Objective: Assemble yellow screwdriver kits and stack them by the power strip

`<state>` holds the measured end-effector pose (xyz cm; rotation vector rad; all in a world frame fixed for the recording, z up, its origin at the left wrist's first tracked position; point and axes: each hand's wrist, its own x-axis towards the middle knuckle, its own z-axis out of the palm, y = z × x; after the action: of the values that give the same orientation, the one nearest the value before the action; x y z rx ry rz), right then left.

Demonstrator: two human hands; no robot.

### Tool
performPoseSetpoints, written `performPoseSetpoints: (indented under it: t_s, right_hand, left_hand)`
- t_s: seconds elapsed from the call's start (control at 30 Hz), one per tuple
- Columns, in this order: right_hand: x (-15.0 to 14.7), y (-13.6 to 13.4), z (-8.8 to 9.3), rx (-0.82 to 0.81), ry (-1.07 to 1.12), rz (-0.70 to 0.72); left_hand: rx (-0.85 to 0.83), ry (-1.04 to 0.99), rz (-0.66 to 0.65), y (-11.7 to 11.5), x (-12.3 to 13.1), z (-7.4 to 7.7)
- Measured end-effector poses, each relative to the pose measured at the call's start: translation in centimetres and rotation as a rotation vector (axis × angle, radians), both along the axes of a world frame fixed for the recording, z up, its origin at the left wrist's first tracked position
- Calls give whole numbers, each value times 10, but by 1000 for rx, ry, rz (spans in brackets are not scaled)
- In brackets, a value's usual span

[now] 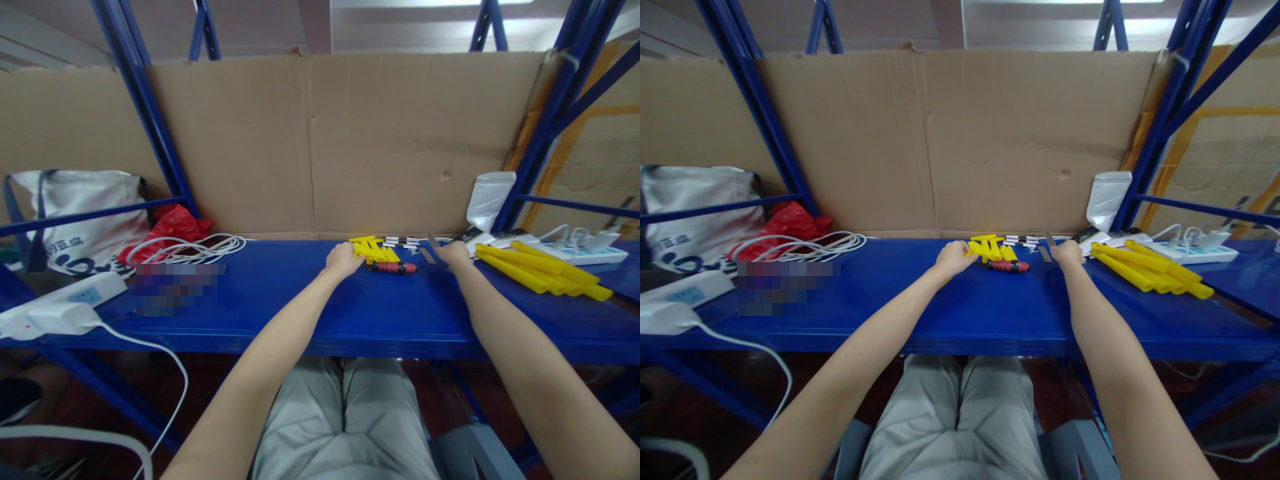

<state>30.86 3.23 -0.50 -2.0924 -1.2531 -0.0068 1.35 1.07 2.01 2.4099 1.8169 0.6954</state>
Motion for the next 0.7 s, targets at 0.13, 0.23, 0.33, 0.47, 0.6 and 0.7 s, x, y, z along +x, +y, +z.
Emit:
performPoseSetpoints:
  t_s: [0.13,0.23,0.33,0.47,0.6,0.7]
  right_hand:
    - [-22,-5,11,102,192,-47]
    - [-50,-12,21,225,302,156]
    - [-76,-18,28,255,333,369]
    - [-100,-20,26,199,365,567]
    - [-108,-19,19,121,377,704]
    - [-108,-20,18,53,400,733]
  left_hand:
    - [3,2,-18,1,0,-1]
    - [10,-1,-47,1,0,-1]
    - [24,-11,-68,-1,1,-2]
    - [52,-24,-128,-1,1,-4]
    - [72,-40,-184,5,1,-8]
    - [84,-64,-210,8,1,-10]
